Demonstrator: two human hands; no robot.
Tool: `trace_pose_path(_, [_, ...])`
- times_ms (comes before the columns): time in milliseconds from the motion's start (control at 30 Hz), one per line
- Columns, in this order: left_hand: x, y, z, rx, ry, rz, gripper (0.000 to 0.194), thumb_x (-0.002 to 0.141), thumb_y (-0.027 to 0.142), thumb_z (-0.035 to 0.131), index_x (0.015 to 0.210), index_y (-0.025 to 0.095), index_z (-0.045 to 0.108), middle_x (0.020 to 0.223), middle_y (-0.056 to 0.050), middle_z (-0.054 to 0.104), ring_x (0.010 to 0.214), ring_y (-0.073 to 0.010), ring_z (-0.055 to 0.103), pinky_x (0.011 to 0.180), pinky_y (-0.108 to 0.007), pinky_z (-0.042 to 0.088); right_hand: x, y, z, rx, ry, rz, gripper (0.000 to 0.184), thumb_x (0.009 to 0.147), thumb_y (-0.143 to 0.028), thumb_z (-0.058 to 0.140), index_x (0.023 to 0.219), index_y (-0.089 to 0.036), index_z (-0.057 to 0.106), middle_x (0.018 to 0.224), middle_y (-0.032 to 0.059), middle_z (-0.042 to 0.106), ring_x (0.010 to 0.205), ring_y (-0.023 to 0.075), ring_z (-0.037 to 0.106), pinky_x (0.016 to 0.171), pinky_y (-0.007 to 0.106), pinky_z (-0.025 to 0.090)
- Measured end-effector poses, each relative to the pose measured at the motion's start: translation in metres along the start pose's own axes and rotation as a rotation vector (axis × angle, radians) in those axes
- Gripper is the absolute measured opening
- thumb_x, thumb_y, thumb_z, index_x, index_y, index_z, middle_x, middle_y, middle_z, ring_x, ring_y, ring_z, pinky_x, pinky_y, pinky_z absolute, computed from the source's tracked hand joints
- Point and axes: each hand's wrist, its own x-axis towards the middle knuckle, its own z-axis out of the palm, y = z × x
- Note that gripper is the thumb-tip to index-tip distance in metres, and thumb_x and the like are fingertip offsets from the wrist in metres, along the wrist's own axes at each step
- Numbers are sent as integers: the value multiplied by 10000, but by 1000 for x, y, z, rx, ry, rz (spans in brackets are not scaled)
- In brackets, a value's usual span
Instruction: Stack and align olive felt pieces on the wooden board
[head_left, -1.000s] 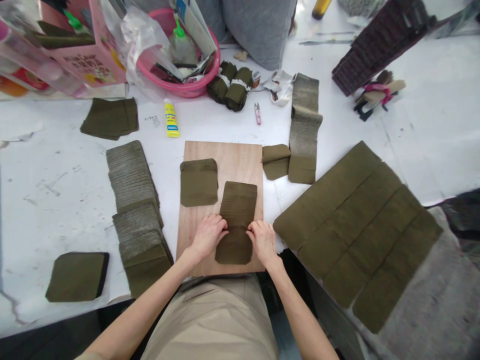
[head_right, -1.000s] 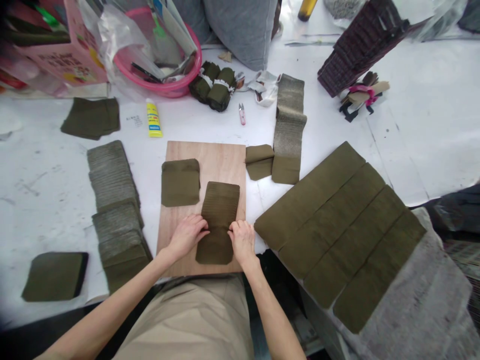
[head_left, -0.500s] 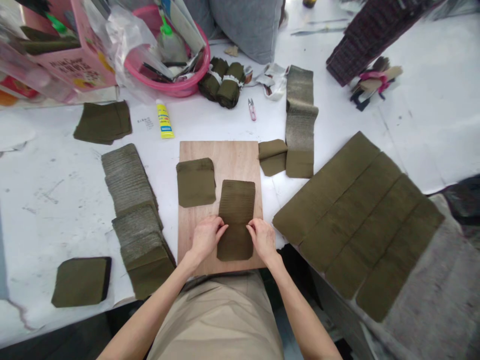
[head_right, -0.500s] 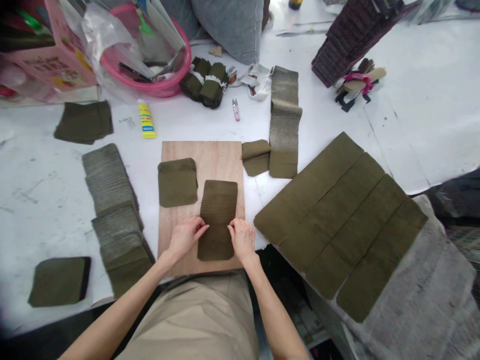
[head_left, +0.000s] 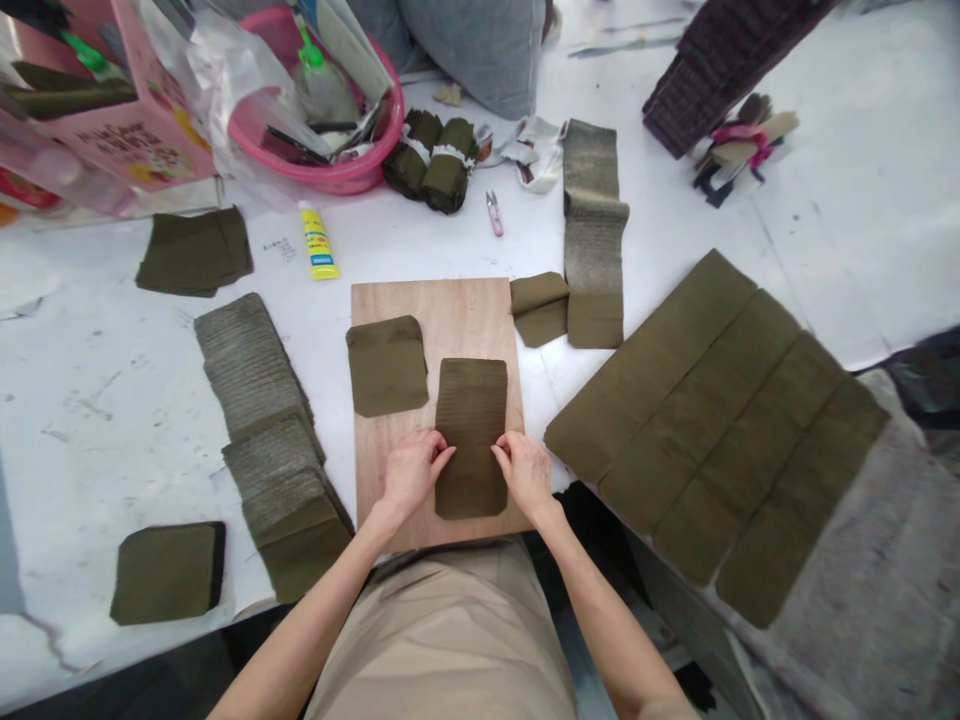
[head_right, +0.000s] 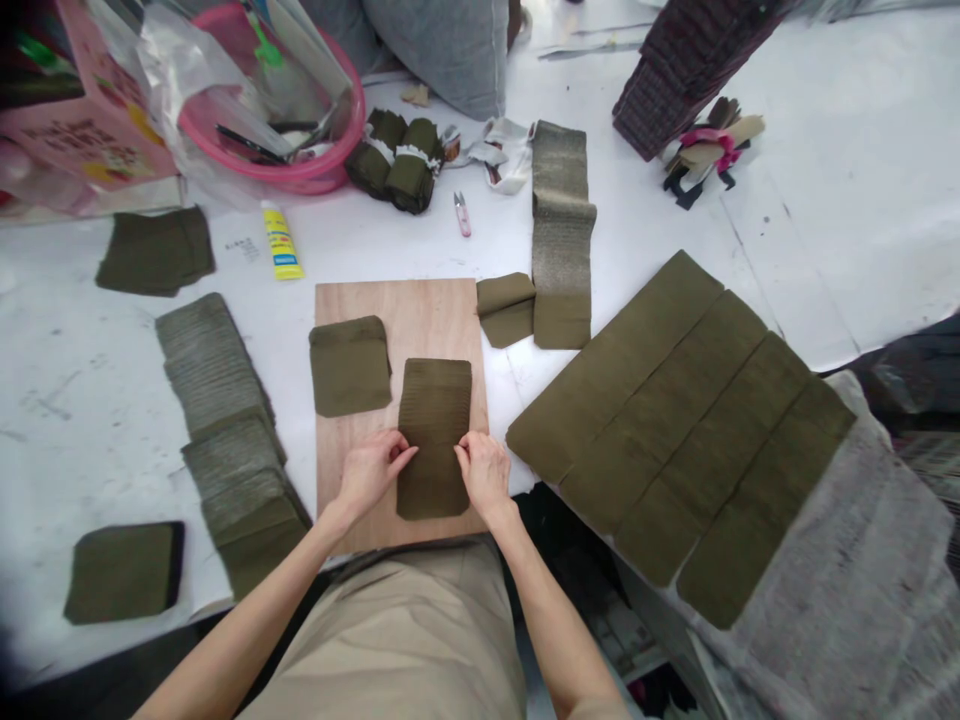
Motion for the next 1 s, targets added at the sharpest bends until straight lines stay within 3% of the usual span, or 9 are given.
trace_pose_path(600, [2,-4,5,-51,29,-39,171,850,336,578,747,207,534,693,11,566,661,-159,539,610,-260,381,2,-3,1,-12,10,57,112,884,-266,561,785,-222,534,752,-7,613,706,162,558,641,271,339])
trace_pose_path(700, [1,-3,7,-32,74,-36,119,852,316,580,868,205,540,811,-13,581,720,-173,559,647,-273,421,3,-5,0,-3,18,71,24,881,-241,558,878,-223,542,796,-2,613,706,159,559,635,269,354])
trace_pose_path(833, [1,0,7,51,87,0,178,857,287,574,1006,200,529,1003,-60,560,823,-196,573,698,-298,457,5,-5,-2,11,22,38,218,868,-189,562,1075,-245,521,971,18,598,777,153,576,653,260,382])
trace_pose_path(1000, [9,1,0,106,23,42,164,827,266,613,957,210,530,959,-53,561,869,-214,558,752,-323,454,13,-3,-7,3,-39,51,184,836,-206,612,1000,-250,540,947,-1,573,739,135,567,616,252,373])
